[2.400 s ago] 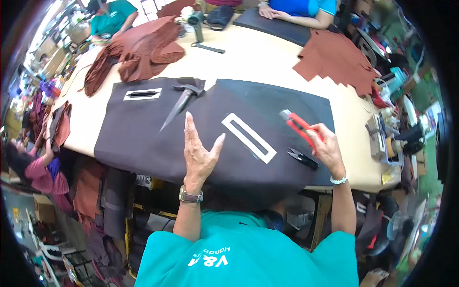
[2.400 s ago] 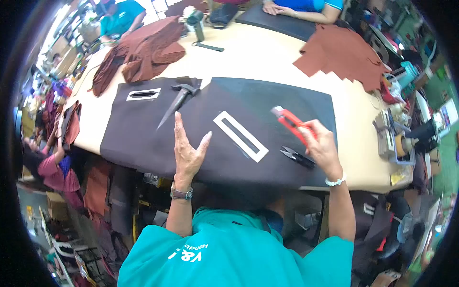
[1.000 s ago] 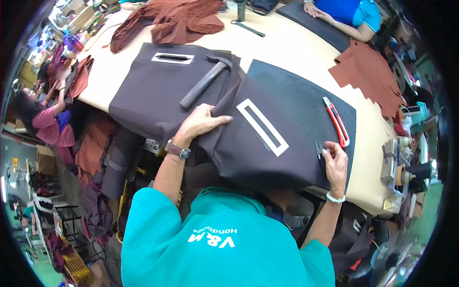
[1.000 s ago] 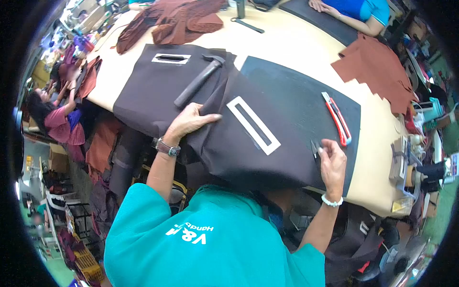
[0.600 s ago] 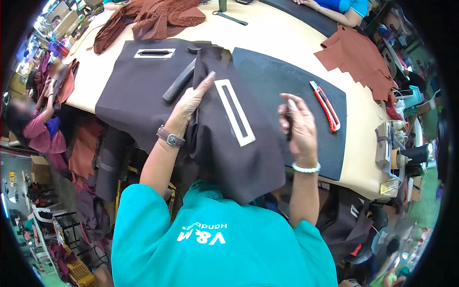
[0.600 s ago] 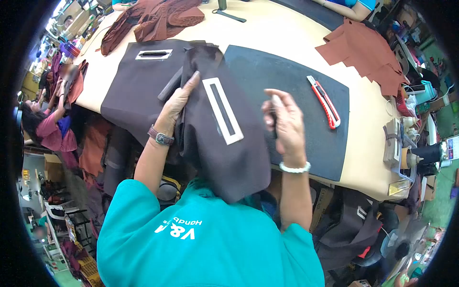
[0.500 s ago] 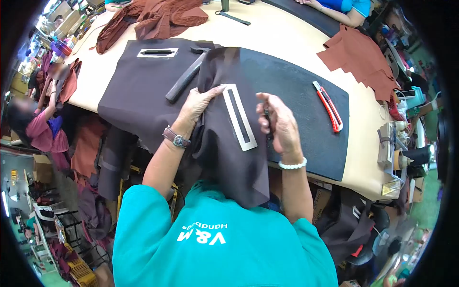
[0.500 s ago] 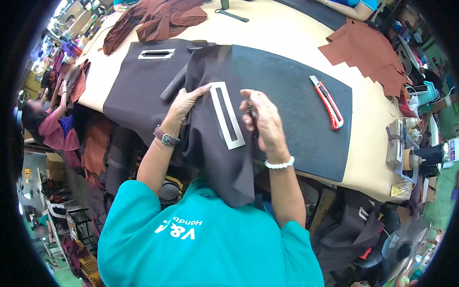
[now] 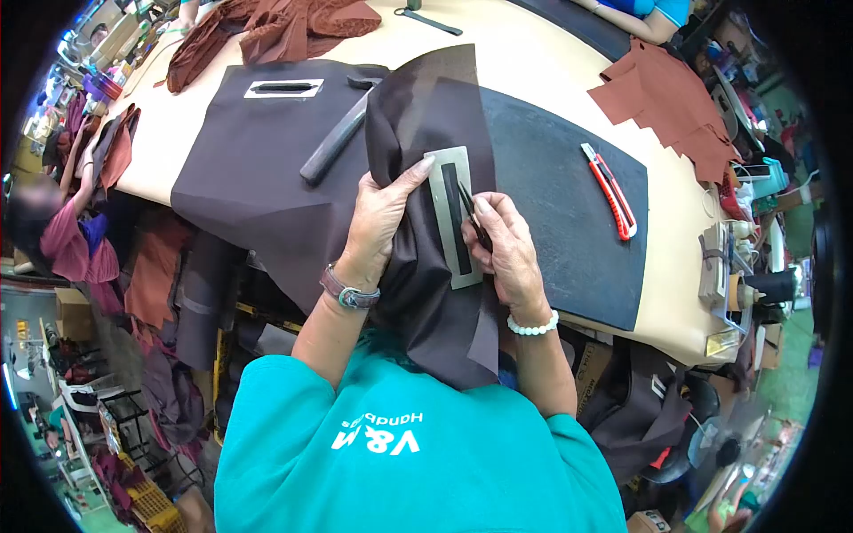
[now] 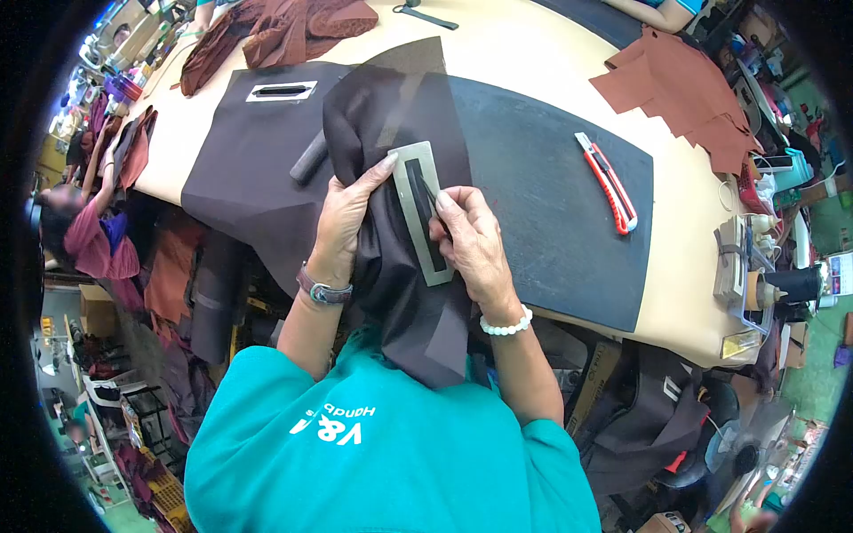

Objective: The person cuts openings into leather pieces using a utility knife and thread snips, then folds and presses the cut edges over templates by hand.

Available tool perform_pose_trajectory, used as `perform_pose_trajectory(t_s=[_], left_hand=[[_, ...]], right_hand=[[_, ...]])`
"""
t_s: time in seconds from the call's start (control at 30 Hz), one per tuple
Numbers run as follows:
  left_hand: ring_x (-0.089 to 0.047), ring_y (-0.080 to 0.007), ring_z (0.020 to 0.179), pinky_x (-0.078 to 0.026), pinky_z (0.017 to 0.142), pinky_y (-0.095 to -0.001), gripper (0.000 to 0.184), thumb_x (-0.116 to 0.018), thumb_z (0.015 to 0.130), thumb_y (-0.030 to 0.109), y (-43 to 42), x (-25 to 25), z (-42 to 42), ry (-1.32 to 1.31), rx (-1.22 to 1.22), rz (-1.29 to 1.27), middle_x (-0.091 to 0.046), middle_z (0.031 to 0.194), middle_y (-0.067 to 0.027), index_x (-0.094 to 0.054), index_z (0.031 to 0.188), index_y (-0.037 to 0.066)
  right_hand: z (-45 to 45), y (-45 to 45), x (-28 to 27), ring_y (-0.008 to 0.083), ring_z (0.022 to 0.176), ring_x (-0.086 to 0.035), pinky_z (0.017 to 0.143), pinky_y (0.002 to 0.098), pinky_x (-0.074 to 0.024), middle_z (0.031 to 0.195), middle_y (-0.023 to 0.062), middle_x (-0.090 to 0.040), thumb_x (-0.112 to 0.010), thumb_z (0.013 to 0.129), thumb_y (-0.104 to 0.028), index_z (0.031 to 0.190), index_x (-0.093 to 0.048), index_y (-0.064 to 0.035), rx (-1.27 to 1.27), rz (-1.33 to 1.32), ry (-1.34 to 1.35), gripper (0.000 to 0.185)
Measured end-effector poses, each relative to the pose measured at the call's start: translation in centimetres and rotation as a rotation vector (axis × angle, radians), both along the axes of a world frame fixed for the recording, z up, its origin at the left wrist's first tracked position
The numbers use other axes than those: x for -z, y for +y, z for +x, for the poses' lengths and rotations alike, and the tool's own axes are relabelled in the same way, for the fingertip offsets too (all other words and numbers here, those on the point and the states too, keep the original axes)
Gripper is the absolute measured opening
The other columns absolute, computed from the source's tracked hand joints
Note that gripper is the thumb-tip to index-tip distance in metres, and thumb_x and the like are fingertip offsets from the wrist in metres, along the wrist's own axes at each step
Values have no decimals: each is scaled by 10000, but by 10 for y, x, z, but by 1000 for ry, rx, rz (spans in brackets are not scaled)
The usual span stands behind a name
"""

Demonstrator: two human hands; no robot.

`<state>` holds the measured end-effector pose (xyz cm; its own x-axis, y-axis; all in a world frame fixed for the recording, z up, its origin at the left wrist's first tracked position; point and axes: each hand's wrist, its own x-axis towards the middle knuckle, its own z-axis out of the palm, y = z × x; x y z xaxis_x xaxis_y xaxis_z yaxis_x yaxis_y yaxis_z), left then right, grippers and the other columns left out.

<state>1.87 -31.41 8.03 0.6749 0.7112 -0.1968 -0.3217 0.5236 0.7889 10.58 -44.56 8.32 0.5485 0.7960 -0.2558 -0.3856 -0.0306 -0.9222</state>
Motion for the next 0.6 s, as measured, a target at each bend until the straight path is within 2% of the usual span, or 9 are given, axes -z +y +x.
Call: perform_pose_trajectory(t_s=[0.2, 0.3, 0.4, 0.6], left_hand=[[-648, -144, 726, -546, 633, -261, 185, -672, 808, 84, -8, 0, -5, -38, 72, 83, -665, 883, -80, -638, 968, -1], [-617, -102, 733, -516, 658, -236, 196, -659, 825, 89, -14, -5, -7, -17, 95, 142, -660, 893, -62, -624, 994, -3], [-610, -95, 739, -510, 661, -231, 193, -658, 826, 87, -16, -6, -9, -22, 75, 152, -657, 900, -57, -624, 993, -4], [-633, -120, 725, -520, 622, -232, 152, -666, 817, 93, -17, -8, -12, -31, 96, 218, -667, 858, -68, -649, 937, 1]], right_hand=[[0, -4, -2, -2, 471, -367, 396, 129, -259, 659, -12, -519, -575, 893, -298, 923, -446, -97, 8, 22, 80, 241], [0, -3, -3, -2, 456, -364, 387, 126, -251, 656, -4, -524, -582, 890, -291, 918, -446, -96, 18, 63, 94, 239], [-1, -4, -5, -2, 431, -352, 368, 127, -238, 646, 2, -524, -599, 881, -281, 904, -443, -99, 5, 88, 119, 240], [-1, -5, -2, -3, 440, -374, 369, 125, -245, 637, 0, -530, -617, 870, -279, 897, -442, -103, -9, 94, 126, 250]])
